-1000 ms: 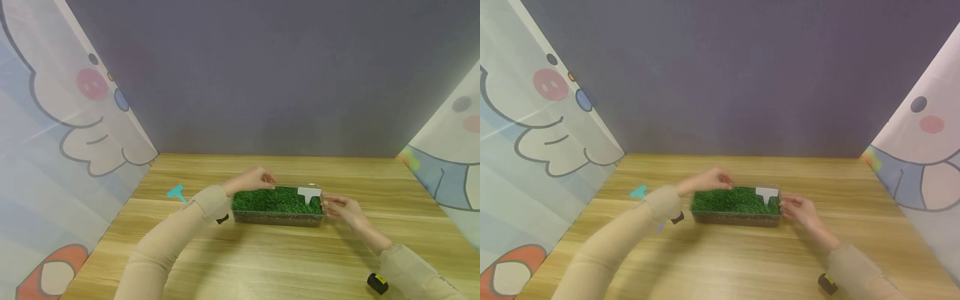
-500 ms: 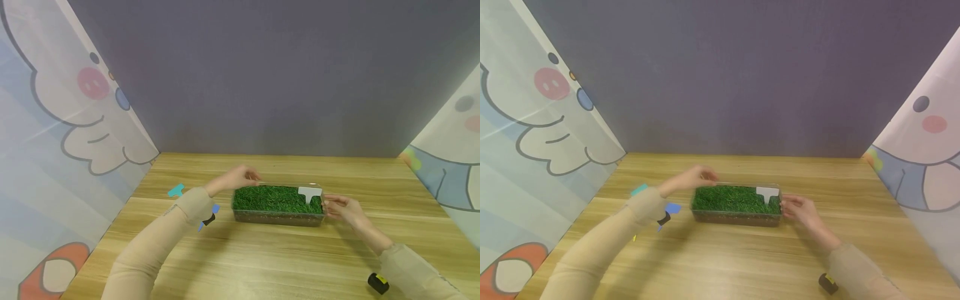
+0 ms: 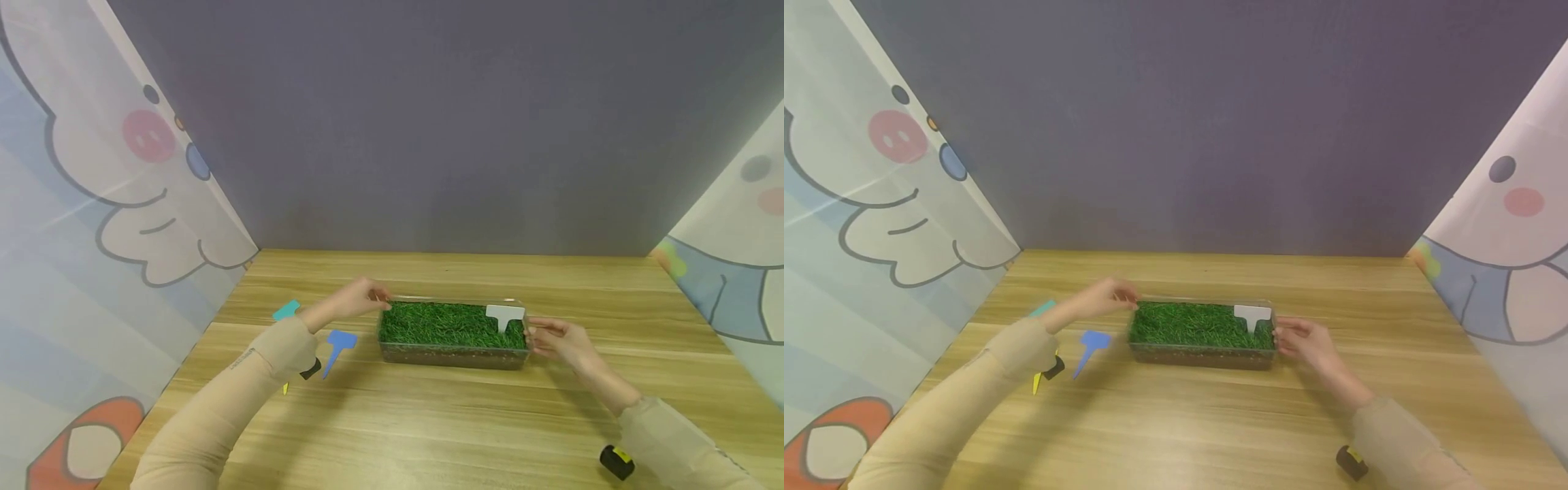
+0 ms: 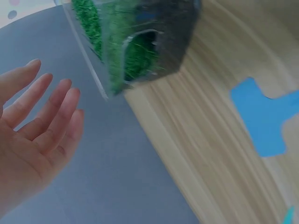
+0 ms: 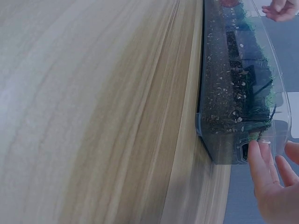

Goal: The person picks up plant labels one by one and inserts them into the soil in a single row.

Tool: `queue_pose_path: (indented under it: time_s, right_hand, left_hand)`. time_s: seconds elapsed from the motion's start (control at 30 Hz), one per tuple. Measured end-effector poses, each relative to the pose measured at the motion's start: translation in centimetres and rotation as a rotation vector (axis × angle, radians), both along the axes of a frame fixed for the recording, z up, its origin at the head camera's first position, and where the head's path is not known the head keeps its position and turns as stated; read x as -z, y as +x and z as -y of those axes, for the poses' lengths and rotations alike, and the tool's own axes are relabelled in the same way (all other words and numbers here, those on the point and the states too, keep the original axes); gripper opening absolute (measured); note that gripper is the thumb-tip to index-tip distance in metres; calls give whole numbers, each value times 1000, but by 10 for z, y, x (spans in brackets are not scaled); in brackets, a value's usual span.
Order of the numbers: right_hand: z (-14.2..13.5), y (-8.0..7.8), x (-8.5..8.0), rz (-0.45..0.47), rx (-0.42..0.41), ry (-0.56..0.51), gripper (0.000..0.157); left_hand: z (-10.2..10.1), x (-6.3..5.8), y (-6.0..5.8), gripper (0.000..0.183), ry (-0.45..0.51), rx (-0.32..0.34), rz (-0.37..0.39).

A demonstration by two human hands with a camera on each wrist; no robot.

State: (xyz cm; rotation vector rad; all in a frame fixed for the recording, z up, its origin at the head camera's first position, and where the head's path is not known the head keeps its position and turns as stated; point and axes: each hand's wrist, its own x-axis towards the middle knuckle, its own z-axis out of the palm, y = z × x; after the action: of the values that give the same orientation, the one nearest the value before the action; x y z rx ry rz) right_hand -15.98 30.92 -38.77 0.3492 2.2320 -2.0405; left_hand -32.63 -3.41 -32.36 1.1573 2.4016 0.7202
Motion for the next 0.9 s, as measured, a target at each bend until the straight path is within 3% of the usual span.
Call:
queue_pose_path:
  time_s: [0.1,0.3,0.5,0.6,0.77,0.9]
  right_hand:
    - [-3,-1,5,-7,-6,-15,51]
    - [-19,-7,30,-41,-27,-110,47]
    - [-28,-14,50,-17,5,-105,79]
    - [-29,-15,53,-17,5,-104,85]
    - [-29,-14,50,-29,-16,-119,70]
    - [-29,-13,49,-40,-23,-132,61]
  left_hand:
    - [9,3,1,23,-5,-15,12]
    - [23,6,3,22,-12,-32,10]
    - [35,12,3,21,-82,-27,-16]
    - [40,14,3,21,-122,-11,-34]
    - [47,15,6,19,-200,24,-30]
    - [51,17,9,20,-268,12,-19]
